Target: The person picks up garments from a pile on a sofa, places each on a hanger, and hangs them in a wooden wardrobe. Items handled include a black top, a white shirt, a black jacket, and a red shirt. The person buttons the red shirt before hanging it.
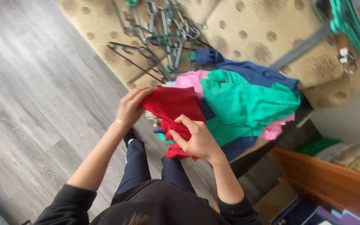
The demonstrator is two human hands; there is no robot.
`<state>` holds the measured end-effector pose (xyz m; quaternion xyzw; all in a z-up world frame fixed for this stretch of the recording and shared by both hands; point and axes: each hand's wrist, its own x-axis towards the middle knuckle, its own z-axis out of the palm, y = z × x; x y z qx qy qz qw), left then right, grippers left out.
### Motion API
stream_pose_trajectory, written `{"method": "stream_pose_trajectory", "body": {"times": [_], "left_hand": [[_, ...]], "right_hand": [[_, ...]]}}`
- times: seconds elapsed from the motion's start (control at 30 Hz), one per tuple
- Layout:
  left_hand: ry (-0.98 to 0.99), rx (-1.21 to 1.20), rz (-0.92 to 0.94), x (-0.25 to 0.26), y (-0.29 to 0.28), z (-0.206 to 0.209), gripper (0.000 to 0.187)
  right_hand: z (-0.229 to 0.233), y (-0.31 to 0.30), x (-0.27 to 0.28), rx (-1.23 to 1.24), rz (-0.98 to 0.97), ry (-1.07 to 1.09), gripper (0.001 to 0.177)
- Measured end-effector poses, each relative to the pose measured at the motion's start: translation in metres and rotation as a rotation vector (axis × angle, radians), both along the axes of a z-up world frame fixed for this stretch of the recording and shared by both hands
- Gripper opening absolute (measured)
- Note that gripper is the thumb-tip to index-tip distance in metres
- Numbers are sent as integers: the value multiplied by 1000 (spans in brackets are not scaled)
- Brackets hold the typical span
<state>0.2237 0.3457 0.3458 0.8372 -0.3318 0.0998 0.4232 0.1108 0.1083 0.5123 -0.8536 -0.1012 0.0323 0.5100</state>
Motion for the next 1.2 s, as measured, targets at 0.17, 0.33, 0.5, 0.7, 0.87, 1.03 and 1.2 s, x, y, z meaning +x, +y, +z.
{"method": "stream_pose_trajectory", "body": {"times": [0.17, 0.33, 0.5, 0.7, 0.87, 1.03, 1.2], "left_hand": [[-368, -46, 173, 25, 155, 84, 22], [-522, -73, 506, 43, 253, 116, 24], [-43, 112, 353, 76, 326, 97, 26], [-199, 544, 293, 87, 341, 63, 36], [-526, 602, 446, 131, 359, 10, 10], [-509, 682, 563, 152, 377, -49, 18], [248, 165, 569, 158, 347, -81, 20]], "right_hand": [[41, 111, 33, 180, 94, -46, 17], [25, 202, 86, 336, 134, -199, 22], [-10, 252, 132, -39, -176, -468, 20], [-100, 240, 181, -189, -219, -445, 15], [-156, 239, 207, -197, -204, -406, 13], [-177, 235, 222, -178, -215, -274, 21], [-222, 211, 268, 53, -83, 253, 36]]}}
